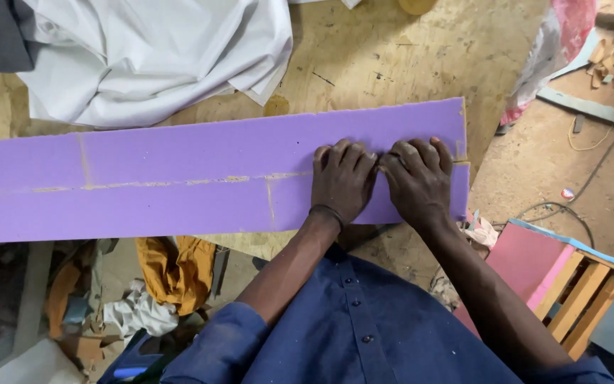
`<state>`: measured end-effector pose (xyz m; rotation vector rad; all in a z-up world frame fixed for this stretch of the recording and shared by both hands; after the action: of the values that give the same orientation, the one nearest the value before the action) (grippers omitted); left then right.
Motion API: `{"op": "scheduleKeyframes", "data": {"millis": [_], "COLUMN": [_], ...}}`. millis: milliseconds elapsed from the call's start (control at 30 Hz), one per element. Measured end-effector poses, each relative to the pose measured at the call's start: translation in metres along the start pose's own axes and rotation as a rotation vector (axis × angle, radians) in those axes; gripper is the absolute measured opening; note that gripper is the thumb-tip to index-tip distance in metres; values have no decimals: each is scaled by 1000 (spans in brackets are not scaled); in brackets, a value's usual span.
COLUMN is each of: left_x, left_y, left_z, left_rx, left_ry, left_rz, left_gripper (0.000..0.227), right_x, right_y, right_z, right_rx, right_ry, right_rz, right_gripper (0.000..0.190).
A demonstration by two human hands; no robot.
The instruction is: Applying glue to foam strips and pressing them together on a workbench to bond them.
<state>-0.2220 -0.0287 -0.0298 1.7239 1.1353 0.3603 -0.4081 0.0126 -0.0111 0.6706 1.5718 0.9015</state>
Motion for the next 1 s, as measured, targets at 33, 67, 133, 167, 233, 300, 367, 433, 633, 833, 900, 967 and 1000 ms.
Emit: {"op": "scheduleKeyframes", "data": {"millis": [33,67,133,167,233,300,367,433,633,833,900,967,1000], "left_x": [4,2,2,4,2,2,3,5,1,-64,-95,-115,-125], "left_y": [-1,-2,-7,-11,-13,-5,-2,3,13,-17,-27,-45,-54], "left_z": [-2,-1,2,4,4,0,0,1,-6,-37,-53,-57,-55], "left_rx": [0,13,22,8,-2,-9,17,39,202,218,206,217,219], "left_ry": [7,28,40,39,21,15,4,-17,-44,-72,-8,64,151], "left_rz": [10,54,97,99,91,37,10,-23,-170,-139,-29,120,256], "left_gripper": [23,21,21,21,21,22,26,31,54,62,86,95,104], "right_x": [3,2,0,0,-1,3,6,10,74,121,107,107,104], "right_y": [1,-1,-2,-2,-2,0,1,11,54,46,44,35,29], "right_z": [2,3,6,8,7,7,4,2,-32,-43,-32,-28,-26], "right_rx": [-8,21,56,55,72,27,-1,-26,-77,-373,-553,-541,-539], "right_ry": [-3,-3,-9,-11,-16,-27,-43,-61,-585,-864,-978,-992,-988], "right_rz": [9,14,12,3,-16,-52,-67,-94,-176,-81,3,-12,-20], "right_gripper": [22,24,26,21,17,18,18,19,74,94,92,93,94]}}
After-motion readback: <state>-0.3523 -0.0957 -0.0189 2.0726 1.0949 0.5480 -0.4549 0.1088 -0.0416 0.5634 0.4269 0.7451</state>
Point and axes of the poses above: each hand's wrist, its own x-axis away from the middle knuckle, its own y-axis out of the back of the hand, z = x × y, the point moved 3 cm from there along -x, towards the middle knuckle, and after that the axes turned 12 degrees about x, right-handed, at the moved point
